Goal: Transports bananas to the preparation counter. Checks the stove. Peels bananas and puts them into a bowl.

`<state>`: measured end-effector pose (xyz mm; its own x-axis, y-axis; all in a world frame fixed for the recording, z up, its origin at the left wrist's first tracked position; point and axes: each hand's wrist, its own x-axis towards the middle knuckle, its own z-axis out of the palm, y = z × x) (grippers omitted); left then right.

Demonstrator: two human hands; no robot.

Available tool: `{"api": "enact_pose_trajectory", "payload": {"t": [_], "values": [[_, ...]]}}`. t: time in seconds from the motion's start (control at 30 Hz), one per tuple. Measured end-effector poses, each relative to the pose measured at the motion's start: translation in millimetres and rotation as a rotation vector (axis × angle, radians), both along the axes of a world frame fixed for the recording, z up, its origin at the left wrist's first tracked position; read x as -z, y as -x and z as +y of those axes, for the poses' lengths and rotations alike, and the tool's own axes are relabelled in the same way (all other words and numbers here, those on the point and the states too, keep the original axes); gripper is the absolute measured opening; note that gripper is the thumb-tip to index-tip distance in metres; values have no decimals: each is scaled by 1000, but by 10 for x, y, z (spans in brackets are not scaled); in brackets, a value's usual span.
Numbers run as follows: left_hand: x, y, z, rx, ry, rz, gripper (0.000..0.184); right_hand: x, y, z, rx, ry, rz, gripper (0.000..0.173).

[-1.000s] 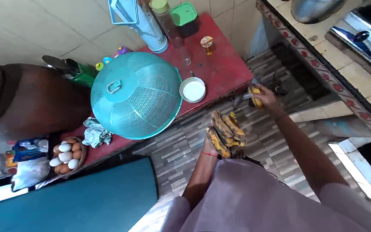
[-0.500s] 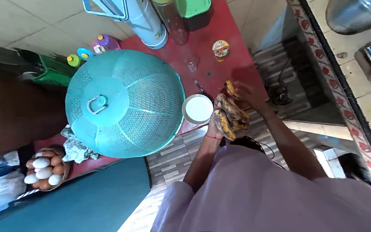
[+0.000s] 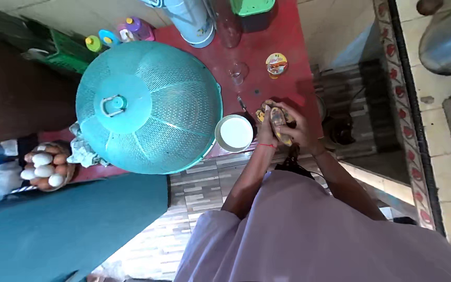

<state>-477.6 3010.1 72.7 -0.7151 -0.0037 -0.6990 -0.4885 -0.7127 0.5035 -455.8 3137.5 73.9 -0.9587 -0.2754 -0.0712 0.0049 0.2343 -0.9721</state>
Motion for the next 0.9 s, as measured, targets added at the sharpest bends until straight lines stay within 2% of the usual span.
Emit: {"api": "enact_pose_trajectory", "payload": {"t": [0.1,0.23,0.33,0.43,0.5,0.57,0.67,0.77,0.83,0.9], "values": [[133,105,195,-12,134,-71,35,148,285,145,72,62,-138,61],[317,146,349,86,311,-123,35,422,536,311,187,154,-232,58],[406,103,332,106,374,-31,56,622,612,396,227,154,-196,59],[466,21,265,111,559,-5,72,704,643,510,232,-53,-119,58],[523,-66,239,166,740,-18,84,844,737,579,213,-257,-26,66],[620,-153,266,207,963,55,83,943,823,598,150,-418,23,75],[830,-270,283,268,1244,319,75,969,888,544,19,-581,132,76],[1007,-254,241,442,1525,469,68,935,926,490,-58,-575,150,70],[1115,-183,229,411,1709,499,61,935,934,488,-43,-529,132,61],[1209,-133,186,306,1699,471,59,968,937,522,58,-457,138,56]]}}
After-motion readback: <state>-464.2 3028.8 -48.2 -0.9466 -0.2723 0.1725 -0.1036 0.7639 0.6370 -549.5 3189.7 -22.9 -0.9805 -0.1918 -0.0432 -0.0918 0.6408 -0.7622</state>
